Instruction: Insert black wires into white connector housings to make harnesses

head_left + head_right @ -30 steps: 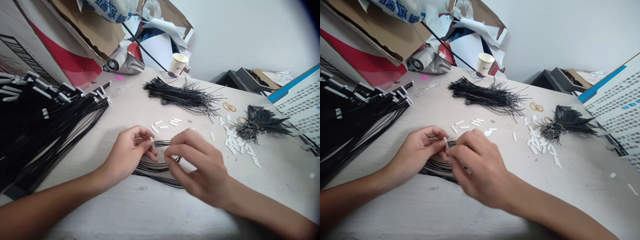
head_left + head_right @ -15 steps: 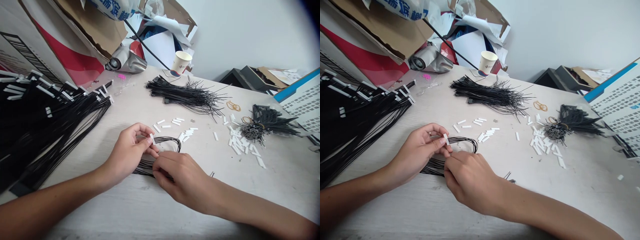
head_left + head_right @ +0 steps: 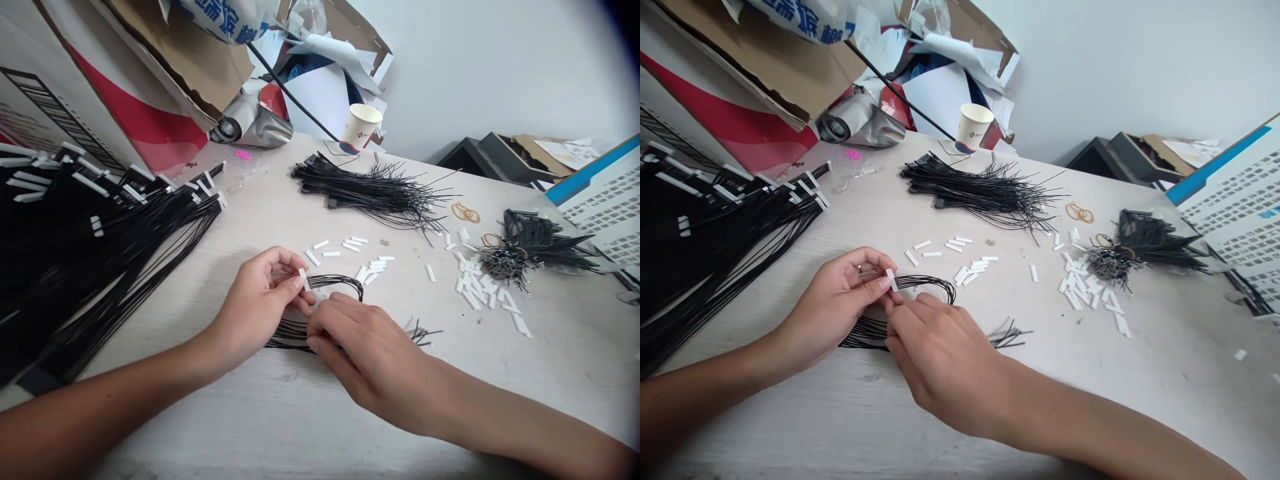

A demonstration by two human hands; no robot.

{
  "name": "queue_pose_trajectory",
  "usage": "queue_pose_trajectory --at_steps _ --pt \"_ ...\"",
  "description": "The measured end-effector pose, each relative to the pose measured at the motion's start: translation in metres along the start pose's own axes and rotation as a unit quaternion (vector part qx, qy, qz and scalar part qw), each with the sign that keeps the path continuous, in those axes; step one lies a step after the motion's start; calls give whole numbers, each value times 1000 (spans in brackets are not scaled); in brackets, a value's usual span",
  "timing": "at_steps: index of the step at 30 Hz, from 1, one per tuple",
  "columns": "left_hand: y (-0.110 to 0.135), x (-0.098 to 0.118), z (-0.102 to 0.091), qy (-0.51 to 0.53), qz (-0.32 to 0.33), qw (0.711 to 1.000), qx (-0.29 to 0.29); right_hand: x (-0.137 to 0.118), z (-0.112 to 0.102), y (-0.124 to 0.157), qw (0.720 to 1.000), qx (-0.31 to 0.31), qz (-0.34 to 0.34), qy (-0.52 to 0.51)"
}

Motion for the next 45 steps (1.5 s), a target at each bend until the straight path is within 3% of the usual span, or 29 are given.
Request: queue_pose_trajectory --at_steps 6,10,12,13,15,17,19,22,30,36,37,39,41,45 --pt "0 -1 0 -7 -8 1000 -5 13 -19 11 984 -129 48 -110" --pt "-1 -3 1 -1 -12 1000 -3 17 -28 19 933 -189 28 -307" --pt "-1 -3 1 1 -14 1000 -4 17 -34 18 891 -167 -13 -421" --pt "-1 -3 1 2 -14 1000 -2 20 -37 17 888 -144 -24 -435" --pt "-1 -2 0 6 -10 1000 5 28 -42 14 939 -85 -22 -332" --pt "-1 -1 0 12 -8 1000 10 29 -48 13 990 -27 -24 -133" --pt "-1 0 0 10 -9 1000 7 14 -50 14 995 -12 -83 -61" --pt "0 0 1 -4 -17 1000 2 -6 -53 19 971 -31 -162 -172" --pt "-1 1 0 7 -12 1000 1 12 -69 20 975 26 -76 -205" --pt "-1 0 -1 -2 -12 1000 0 7 -64 29 954 -57 -40 -292" --pt "-1 0 -1 -2 -12 1000 -1 8 -62 32 940 -73 -28 -331" --pt "-1 0 0 -1 -11 1000 -5 6 -57 38 883 -121 -35 -452" --pt "0 0 0 -2 -11 1000 -6 9 -59 41 844 -125 -43 -520" --pt "0 -1 -1 -12 -13 1000 -3 24 -75 35 883 -37 -80 -461"
Point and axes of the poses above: each hand's wrist, its own y-axis away from the middle knuckle, its own z-axis out of the palm, x = y × z, the point moved 8 cm from there along -y, towards the middle knuckle, and after that the axes turned 11 degrees about y, right-handed, at the moved point
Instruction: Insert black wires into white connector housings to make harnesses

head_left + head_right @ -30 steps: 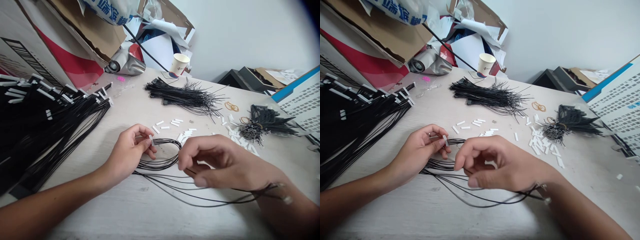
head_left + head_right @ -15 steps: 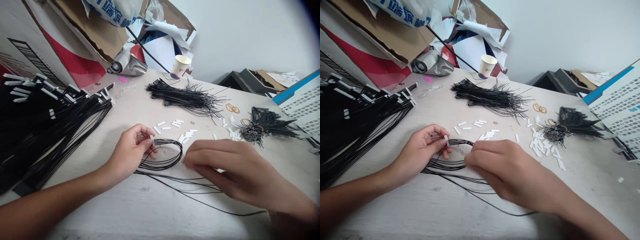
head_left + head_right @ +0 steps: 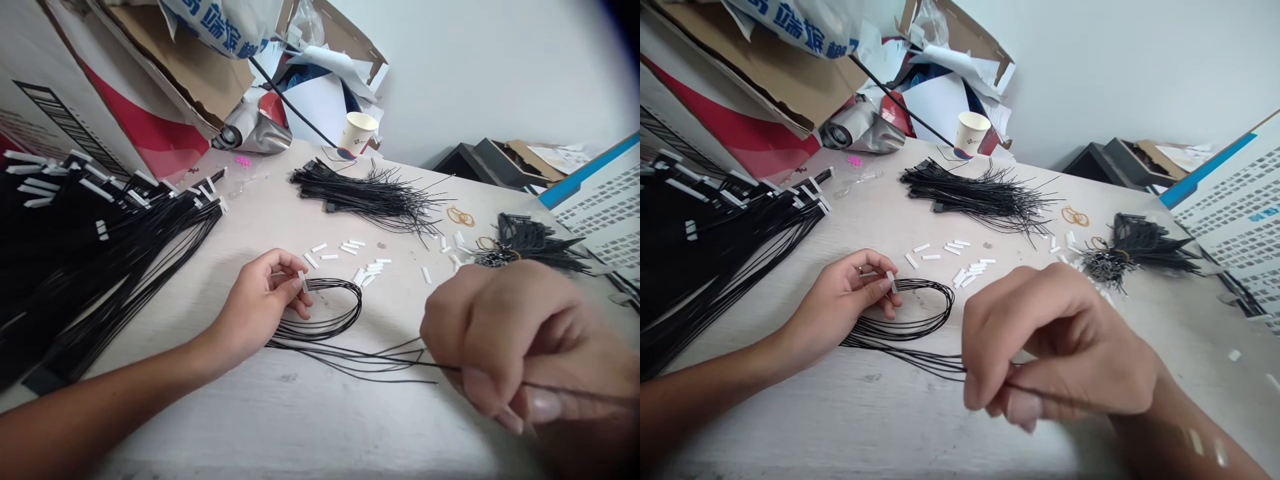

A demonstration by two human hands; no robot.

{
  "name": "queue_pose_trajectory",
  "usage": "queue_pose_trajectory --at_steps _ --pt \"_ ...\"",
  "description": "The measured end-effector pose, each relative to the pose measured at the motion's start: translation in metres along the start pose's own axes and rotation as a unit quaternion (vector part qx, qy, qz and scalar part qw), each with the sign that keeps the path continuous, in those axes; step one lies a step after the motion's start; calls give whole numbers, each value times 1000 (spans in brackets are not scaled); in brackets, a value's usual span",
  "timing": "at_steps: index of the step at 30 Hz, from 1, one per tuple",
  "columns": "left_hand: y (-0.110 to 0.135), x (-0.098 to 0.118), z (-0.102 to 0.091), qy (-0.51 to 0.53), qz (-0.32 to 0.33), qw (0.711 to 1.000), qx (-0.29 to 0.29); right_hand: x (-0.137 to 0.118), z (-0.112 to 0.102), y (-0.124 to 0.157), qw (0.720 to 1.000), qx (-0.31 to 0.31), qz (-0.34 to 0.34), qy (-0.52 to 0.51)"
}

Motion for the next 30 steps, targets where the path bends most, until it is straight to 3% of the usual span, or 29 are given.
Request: queue_pose_trajectory --at_steps 5,8,13,18,25,30 --pt "0 0 -1 -6 6 1000 2 -1 -28 -3 985 149 -74 51" --pt "1 2 -1 -7 8 1000 8 10 -26 -7 978 192 -74 45" --pt "0 3 2 -13 8 1000 -4 36 -15 -23 955 224 19 195" --pt "-1 4 6 -21 15 999 -22 35 -7 -34 910 220 -20 350" --pt "1 5 8 -33 19 999 -38 29 -6 -31 866 281 -54 409" --pt "1 5 10 -34 22 998 -44 30 -1 -33 861 289 -59 414"
Point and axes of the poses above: each hand's wrist, its own y-axis away from the middle knuckle, its own z-axis out of the palm, x = y × z, the point moved 8 cm from there along -y, towards the middle knuckle, and after that the axes turned 11 degrees about y, right-handed, at the moved point
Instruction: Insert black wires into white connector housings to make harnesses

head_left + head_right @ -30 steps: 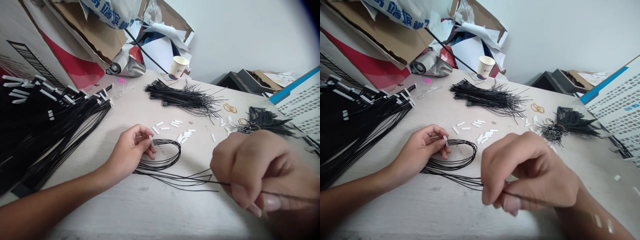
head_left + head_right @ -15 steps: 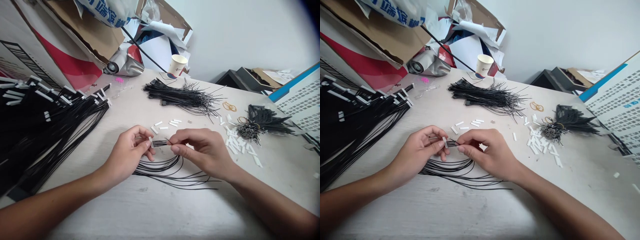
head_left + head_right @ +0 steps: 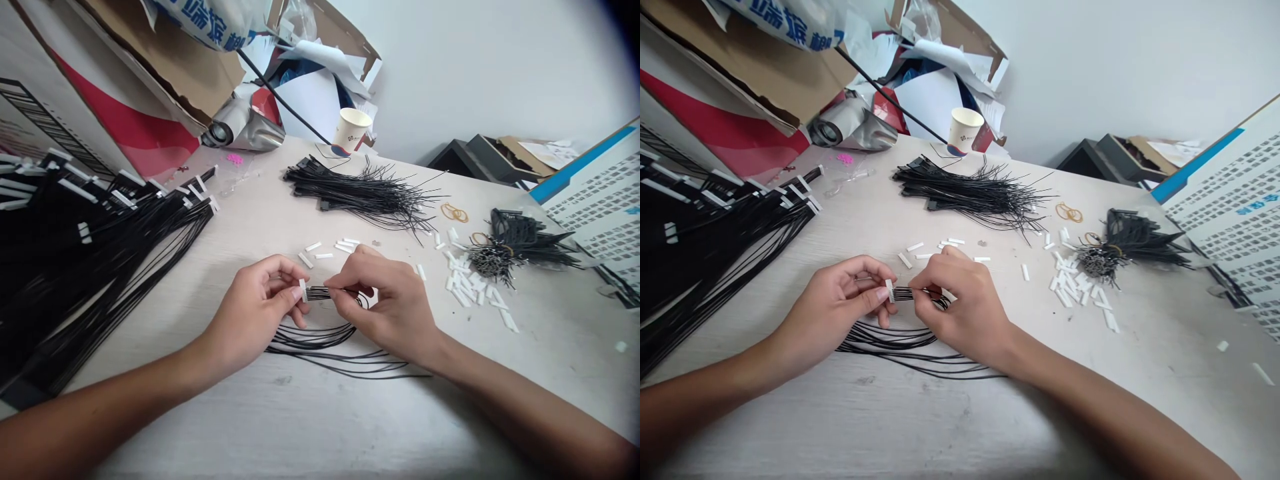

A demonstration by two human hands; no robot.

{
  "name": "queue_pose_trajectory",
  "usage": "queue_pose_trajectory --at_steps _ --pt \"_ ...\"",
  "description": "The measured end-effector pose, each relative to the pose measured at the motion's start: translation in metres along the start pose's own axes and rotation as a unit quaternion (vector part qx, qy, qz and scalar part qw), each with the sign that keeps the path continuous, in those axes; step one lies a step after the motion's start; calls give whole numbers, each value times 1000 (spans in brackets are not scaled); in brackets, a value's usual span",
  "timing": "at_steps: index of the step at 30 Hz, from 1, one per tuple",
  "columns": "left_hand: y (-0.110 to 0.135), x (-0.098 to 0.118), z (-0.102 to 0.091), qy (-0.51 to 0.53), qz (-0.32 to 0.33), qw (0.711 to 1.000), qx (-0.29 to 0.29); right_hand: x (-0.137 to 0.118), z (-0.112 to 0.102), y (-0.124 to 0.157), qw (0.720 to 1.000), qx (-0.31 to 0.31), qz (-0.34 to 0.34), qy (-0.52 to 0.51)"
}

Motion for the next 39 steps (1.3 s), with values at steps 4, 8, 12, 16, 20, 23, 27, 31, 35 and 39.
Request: queue_pose_trajectory --at_steps 4,8,12,16,20,23,27,31,35,39 --pt "0 -1 0 -2 2 1000 -2 -1 4 1 1000 -8 -7 2" --pt "0 -2 1 0 1 1000 -6 -2 4 1 1000 -8 -11 7" --pt "1 -2 0 -4 -1 1000 -4 -3 4 1 1000 -6 -16 15" --pt "1 -2 0 -5 -1 1000 -1 0 5 1 1000 -13 5 5" --pt "1 -2 0 -1 -3 1000 1 2 9 1 999 -30 21 -29" --pt "1 -1 -1 3 -2 1000 4 4 11 2 998 -35 30 -41" --pt "1 -3 -2 11 -5 1000 9 5 14 4 997 -41 39 -50" --pt "1 -2 -2 19 -7 1000 13 7 16 5 996 -44 53 -54" --pt "1 -2 -1 23 -9 1000 11 9 18 7 995 -42 65 -65" --pt "2 -1 -1 21 -10 1000 10 11 20 6 994 -46 67 -68"
Point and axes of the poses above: each hand's wrist, its own y-axis away from the middle knuckle, its own z-axis out of the palm, x = y × z, the point moved 8 cm from there along -y, towards the middle knuckle, and after that the axes turned 11 degrees about y, right-handed, at the moved point
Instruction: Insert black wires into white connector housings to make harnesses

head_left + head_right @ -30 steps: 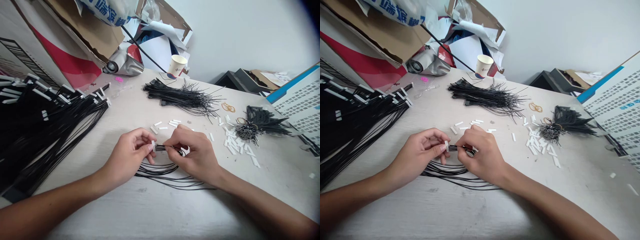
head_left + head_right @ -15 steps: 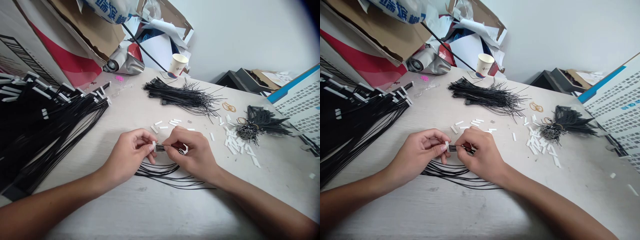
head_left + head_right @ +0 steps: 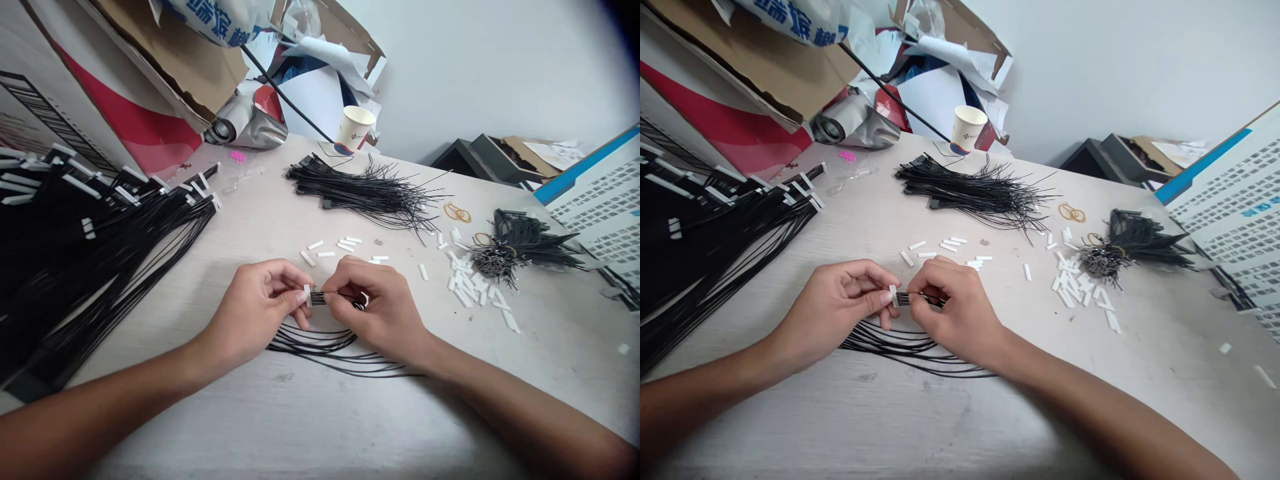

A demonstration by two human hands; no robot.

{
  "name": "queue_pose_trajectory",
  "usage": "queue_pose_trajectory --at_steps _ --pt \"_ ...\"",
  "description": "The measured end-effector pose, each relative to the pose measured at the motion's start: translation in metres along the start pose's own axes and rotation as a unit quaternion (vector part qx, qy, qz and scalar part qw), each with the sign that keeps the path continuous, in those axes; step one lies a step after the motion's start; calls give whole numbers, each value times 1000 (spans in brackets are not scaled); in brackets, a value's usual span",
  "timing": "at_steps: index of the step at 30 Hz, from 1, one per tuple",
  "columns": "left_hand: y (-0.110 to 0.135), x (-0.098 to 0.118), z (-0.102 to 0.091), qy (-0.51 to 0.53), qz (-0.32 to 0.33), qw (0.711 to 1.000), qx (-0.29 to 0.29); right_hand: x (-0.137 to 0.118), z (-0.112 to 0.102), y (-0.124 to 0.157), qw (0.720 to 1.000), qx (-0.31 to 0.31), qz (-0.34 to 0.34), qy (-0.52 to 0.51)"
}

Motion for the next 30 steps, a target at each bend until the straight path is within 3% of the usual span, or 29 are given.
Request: queue_pose_trajectory --at_steps 4,8,10,13,15,19,30 --pt "-1 -1 0 12 -3 1000 0 -13 -9 -1 996 28 -50 72" --pt "-3 -3 -3 25 -5 1000 14 -41 -19 10 972 71 -129 183" --pt "-3 -4 -5 33 -8 999 23 -47 -8 16 974 -3 -142 179" --pt "-3 -7 -8 43 -14 998 42 -42 23 27 965 -174 -113 161" --pt "-3 -7 -9 46 -17 998 47 -36 37 32 954 -235 -91 162" --pt "-2 -7 -8 45 -21 998 42 -32 45 32 952 -247 -84 161" --pt "-1 -6 -9 35 -9 999 35 -37 38 26 959 -227 -60 162"
Point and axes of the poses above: each hand's wrist, its own y-axis away from the middle knuckle, its own z-axis out of the palm, x = y × z, the point moved 8 cm from there along -y, towards the middle knuckle, and after that the axes turned 11 degrees about y, right-handed, at the moved point
